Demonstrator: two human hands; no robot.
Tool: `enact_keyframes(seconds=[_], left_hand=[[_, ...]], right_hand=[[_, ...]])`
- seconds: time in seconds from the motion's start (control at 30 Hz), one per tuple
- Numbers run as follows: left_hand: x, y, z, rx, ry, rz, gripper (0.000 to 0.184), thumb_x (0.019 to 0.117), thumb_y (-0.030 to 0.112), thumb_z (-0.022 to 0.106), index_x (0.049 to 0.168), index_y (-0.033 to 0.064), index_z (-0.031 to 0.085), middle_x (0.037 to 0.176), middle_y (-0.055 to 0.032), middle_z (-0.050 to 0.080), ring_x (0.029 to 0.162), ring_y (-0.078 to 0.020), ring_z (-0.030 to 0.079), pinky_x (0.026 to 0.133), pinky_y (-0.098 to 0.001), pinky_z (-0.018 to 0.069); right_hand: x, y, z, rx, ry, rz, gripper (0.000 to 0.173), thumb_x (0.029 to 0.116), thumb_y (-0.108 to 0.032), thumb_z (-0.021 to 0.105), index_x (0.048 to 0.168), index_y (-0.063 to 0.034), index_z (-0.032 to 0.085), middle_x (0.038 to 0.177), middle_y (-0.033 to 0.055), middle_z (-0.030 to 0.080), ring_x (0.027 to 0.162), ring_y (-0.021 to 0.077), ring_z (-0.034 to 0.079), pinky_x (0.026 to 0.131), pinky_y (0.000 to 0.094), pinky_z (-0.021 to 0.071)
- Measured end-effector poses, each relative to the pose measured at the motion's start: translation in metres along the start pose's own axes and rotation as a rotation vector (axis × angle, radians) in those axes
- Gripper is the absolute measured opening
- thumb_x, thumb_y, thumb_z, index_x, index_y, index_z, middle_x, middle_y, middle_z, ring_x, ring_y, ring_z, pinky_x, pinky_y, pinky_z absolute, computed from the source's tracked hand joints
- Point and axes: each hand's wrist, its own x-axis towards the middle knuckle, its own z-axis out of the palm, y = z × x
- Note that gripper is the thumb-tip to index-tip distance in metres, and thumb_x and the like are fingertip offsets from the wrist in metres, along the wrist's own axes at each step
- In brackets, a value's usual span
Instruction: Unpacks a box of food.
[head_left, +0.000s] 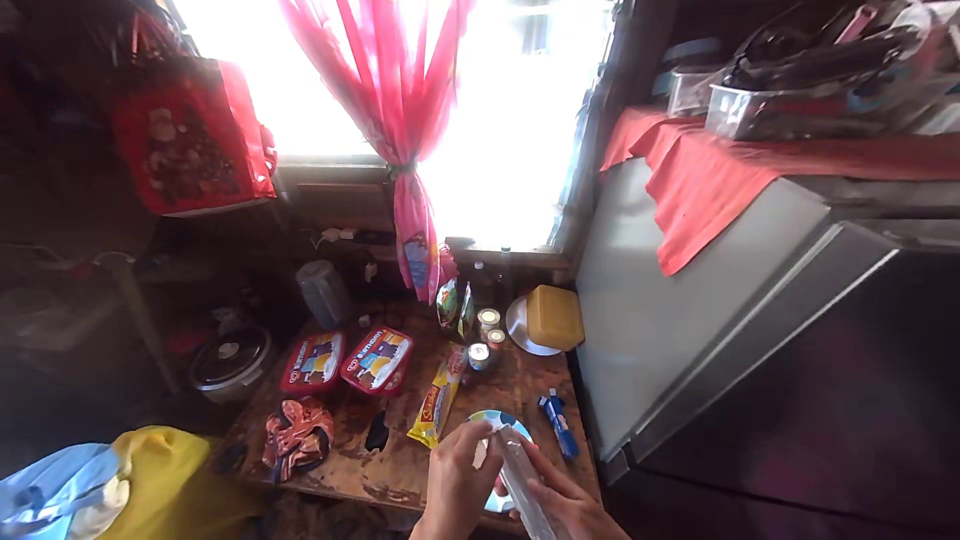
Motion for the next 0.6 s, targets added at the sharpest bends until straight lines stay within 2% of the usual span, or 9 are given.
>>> enact_keyframes(seconds=[0.07, 0.17, 0.3, 0.43, 0.5, 0.6], left_hand=[[-0.002, 0.002, -0.001, -0.008, -0.008, -0.018, 0.013, 0.0846, 0.011, 0.071, 0.094, 0.0029, 0.076, 0.094, -0.0085, 0.076, 0.085, -0.0127, 0.074, 0.077, -0.0264, 0.0612], [-0.004, 0.002, 0.002, 0.028, -0.021, -0.027, 0.012, 0.0842, 0.013, 0.071, 0.091, 0.0061, 0.078, 0.091, -0.0061, 0.077, 0.088, -0.0166, 0.074, 0.08, -0.0312, 0.0606], [-0.002, 0.004, -0.003, -0.136, -0.097, -0.196, 0.014, 0.0886, 0.013, 0.07, 0.096, 0.003, 0.076, 0.091, -0.007, 0.075, 0.084, -0.0137, 0.074, 0.079, -0.0303, 0.0617], [-0.004, 0.003, 0.001, -0.14, -0.074, -0.16, 0.012, 0.0866, 0.012, 0.069, 0.09, 0.0036, 0.076, 0.086, -0.0051, 0.075, 0.082, -0.0106, 0.073, 0.079, -0.0278, 0.0608], [-0.004, 0.0, 0.002, -0.102, -0.09, -0.127, 0.011, 0.0852, 0.013, 0.068, 0.087, 0.0049, 0.074, 0.084, -0.0043, 0.074, 0.081, -0.0118, 0.072, 0.075, -0.0305, 0.0605], [0.0, -0.004, 0.0, -0.042, -0.125, -0.083, 0.011, 0.0826, 0.014, 0.067, 0.08, 0.005, 0.072, 0.078, -0.0047, 0.071, 0.073, -0.0149, 0.07, 0.066, -0.0341, 0.059]], right_hand=[[0.0, 0.0, 0.002, 0.0, 0.022, -0.016, 0.066, 0.106, -0.016, 0.045, 0.162, -0.0091, 0.011, 0.14, 0.0035, 0.058, 0.114, 0.0154, 0.065, 0.096, 0.0362, 0.0558], [0.001, 0.0, 0.002, -0.034, 0.007, -0.041, 0.067, 0.106, -0.017, 0.047, 0.162, -0.0093, 0.011, 0.145, 0.0034, 0.053, 0.118, 0.0151, 0.063, 0.099, 0.0364, 0.0546], [0.0, -0.001, 0.002, -0.111, 0.067, -0.065, 0.065, 0.1042, -0.016, 0.051, 0.161, -0.0078, 0.021, 0.142, 0.0023, 0.058, 0.117, 0.0132, 0.064, 0.097, 0.035, 0.0552], [-0.001, 0.001, 0.001, -0.184, 0.084, -0.069, 0.062, 0.1042, -0.014, 0.052, 0.16, -0.0071, 0.025, 0.142, 0.0018, 0.058, 0.115, 0.0101, 0.064, 0.097, 0.0319, 0.0552], [-0.001, 0.005, -0.001, -0.177, 0.072, -0.076, 0.066, 0.1029, -0.02, 0.056, 0.16, -0.0064, 0.026, 0.14, 0.0028, 0.06, 0.113, 0.0106, 0.065, 0.095, 0.032, 0.056], [0.002, 0.01, -0.003, -0.171, 0.059, -0.093, 0.079, 0.0942, -0.028, 0.071, 0.158, -0.0061, 0.029, 0.138, 0.0027, 0.061, 0.106, 0.0105, 0.068, 0.089, 0.0322, 0.0587]])
